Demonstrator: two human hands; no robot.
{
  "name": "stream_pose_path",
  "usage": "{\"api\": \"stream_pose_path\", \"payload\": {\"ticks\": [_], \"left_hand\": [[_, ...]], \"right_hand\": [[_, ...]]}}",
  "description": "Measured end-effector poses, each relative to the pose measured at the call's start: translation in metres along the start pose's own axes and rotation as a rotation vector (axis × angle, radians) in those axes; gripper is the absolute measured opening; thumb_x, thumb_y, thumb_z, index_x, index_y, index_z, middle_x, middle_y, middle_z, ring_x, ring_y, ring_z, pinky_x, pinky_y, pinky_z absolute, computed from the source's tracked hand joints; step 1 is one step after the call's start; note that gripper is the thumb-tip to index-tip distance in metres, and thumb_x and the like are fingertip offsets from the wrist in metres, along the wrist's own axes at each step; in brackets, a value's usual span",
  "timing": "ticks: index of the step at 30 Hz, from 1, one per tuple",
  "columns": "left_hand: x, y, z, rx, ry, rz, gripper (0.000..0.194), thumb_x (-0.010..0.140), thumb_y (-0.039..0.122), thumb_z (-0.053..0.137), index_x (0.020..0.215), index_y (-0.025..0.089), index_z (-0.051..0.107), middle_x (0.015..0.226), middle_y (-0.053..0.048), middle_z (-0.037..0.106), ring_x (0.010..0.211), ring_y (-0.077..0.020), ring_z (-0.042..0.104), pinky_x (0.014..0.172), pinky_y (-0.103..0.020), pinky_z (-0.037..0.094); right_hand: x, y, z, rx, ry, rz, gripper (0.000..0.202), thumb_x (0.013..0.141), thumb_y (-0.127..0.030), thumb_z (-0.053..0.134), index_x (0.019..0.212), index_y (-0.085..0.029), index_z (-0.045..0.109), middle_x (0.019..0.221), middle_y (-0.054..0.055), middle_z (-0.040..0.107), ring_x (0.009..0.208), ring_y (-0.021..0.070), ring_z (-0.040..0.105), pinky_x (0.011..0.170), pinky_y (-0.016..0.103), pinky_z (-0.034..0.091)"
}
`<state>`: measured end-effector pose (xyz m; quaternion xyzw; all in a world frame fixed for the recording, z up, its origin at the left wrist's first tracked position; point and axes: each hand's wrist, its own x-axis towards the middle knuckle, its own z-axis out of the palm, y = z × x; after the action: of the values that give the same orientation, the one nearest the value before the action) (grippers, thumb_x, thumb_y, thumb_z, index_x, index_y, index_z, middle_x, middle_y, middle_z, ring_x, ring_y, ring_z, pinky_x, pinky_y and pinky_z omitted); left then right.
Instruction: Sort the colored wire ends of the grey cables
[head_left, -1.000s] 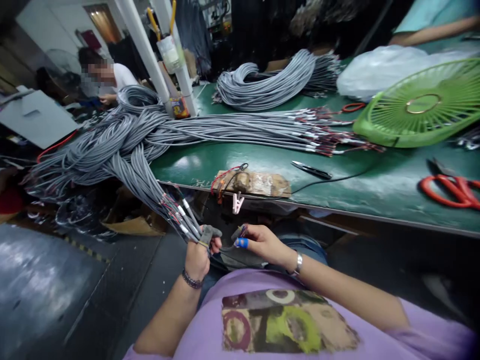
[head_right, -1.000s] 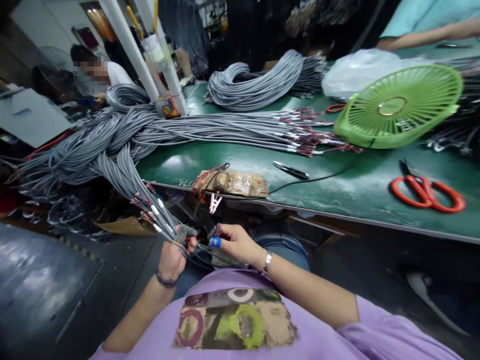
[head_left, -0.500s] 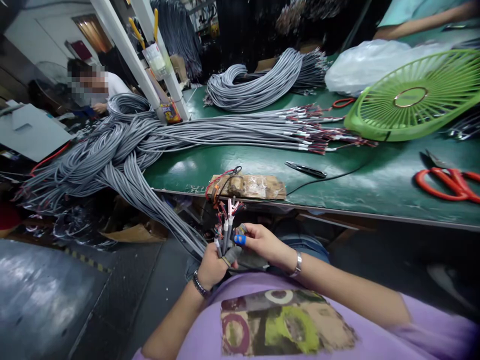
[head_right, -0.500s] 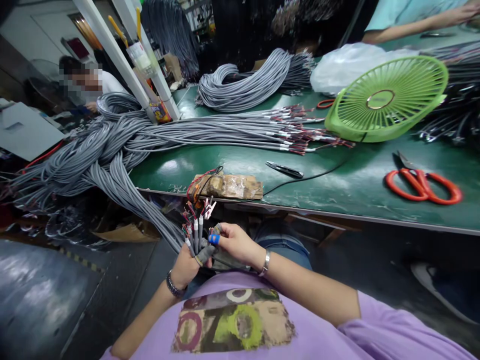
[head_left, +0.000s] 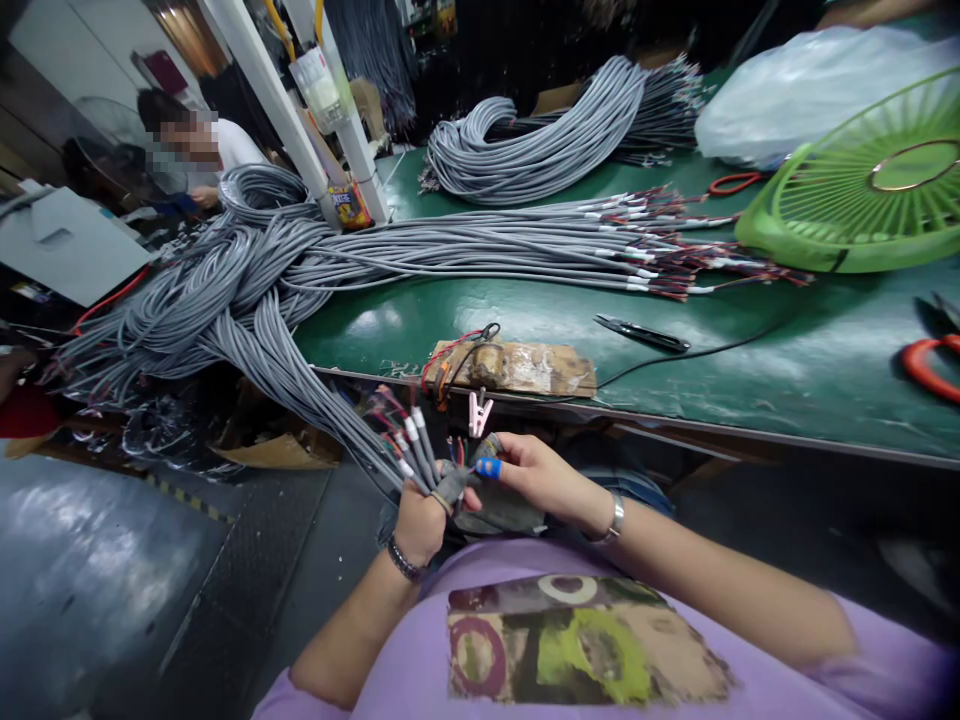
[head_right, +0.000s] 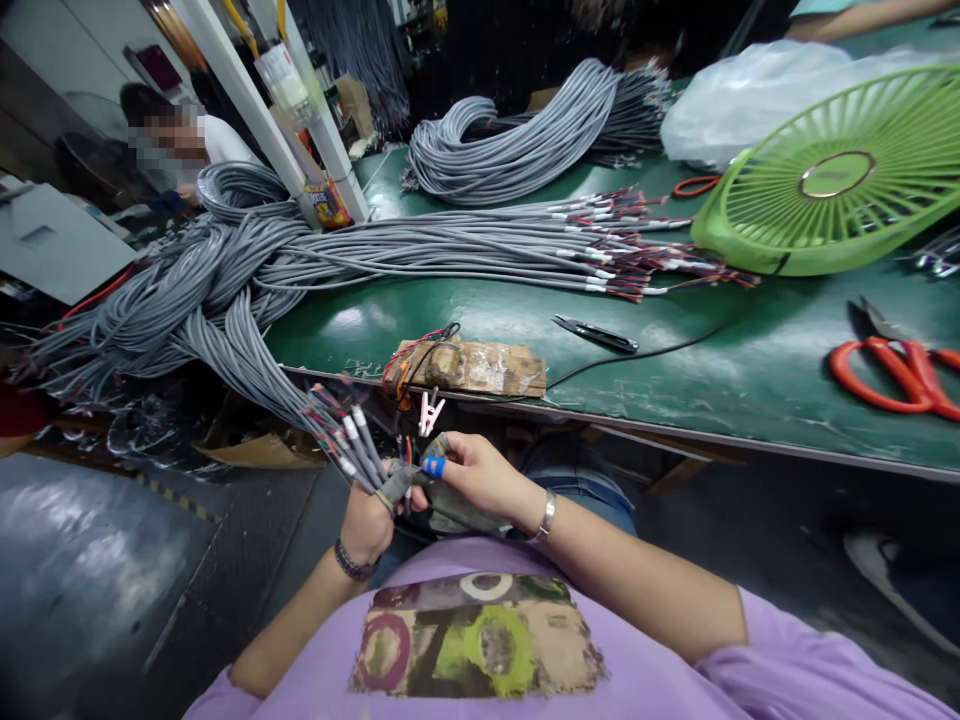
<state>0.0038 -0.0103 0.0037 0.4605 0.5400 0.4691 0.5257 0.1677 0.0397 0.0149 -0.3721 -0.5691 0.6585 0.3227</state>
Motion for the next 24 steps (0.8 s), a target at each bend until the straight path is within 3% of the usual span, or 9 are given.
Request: {"api": "stream_pose_path", "payload": {"ticks": [3,8,12,15,19,24], "left_hand": [[0.001,-0.003,0.005,-0.141,0.172,0.016,0.036,0.076,0.045,0.067,0.057,0.015,0.064,0.049,-0.003,0.062,0.046,-0.0101,0.051,0.045,-0.021,0.034],[0.003,-0.001,0.01,-0.259,0.249,-0.018,0.026,0.07,0.036,0.072,0.059,0.015,0.062,0.05,-0.001,0.063,0.043,-0.0096,0.053,0.044,-0.02,0.035],[0.003,-0.001,0.011,-0.187,0.248,-0.027,0.026,0.068,0.036,0.074,0.058,0.014,0.063,0.048,-0.001,0.062,0.041,-0.0099,0.054,0.042,-0.02,0.037],[0.002,-0.006,0.014,-0.135,0.213,-0.019,0.027,0.067,0.037,0.075,0.058,0.015,0.063,0.048,-0.001,0.063,0.042,-0.0114,0.055,0.043,-0.022,0.041],[0.0,-0.011,0.017,-0.04,0.165,-0.054,0.023,0.064,0.034,0.077,0.062,0.015,0.065,0.049,0.0,0.064,0.044,-0.0142,0.059,0.048,-0.025,0.049],[-0.001,-0.007,0.017,-0.017,0.131,-0.076,0.024,0.062,0.035,0.078,0.063,0.015,0.065,0.052,-0.002,0.065,0.048,-0.0163,0.062,0.051,-0.027,0.051]], "right_hand": [[-0.002,0.005,0.003,0.066,-0.001,0.006,0.043,0.068,-0.056,0.07,0.067,-0.017,0.052,0.062,-0.003,0.052,0.059,0.0098,0.044,0.057,0.024,0.039],[-0.005,0.006,0.005,0.135,-0.021,0.016,0.042,0.07,-0.054,0.069,0.066,-0.017,0.052,0.06,-0.003,0.049,0.058,0.0099,0.043,0.057,0.024,0.038],[-0.002,0.006,0.006,0.08,0.064,-0.039,0.039,0.072,-0.053,0.068,0.075,-0.017,0.054,0.067,-0.001,0.056,0.061,0.0109,0.049,0.059,0.025,0.041],[0.003,0.003,0.011,0.084,0.001,-0.039,0.039,0.07,-0.05,0.072,0.08,-0.019,0.05,0.066,-0.001,0.061,0.062,0.014,0.057,0.059,0.027,0.046],[0.006,0.001,0.014,0.13,-0.048,0.018,0.039,0.069,-0.05,0.072,0.072,-0.021,0.046,0.053,-0.004,0.056,0.05,0.0134,0.056,0.052,0.027,0.045],[0.001,0.002,0.005,0.148,-0.098,0.003,0.037,0.072,-0.049,0.069,0.068,-0.02,0.047,0.055,-0.003,0.06,0.055,0.0134,0.058,0.058,0.028,0.047]]}}
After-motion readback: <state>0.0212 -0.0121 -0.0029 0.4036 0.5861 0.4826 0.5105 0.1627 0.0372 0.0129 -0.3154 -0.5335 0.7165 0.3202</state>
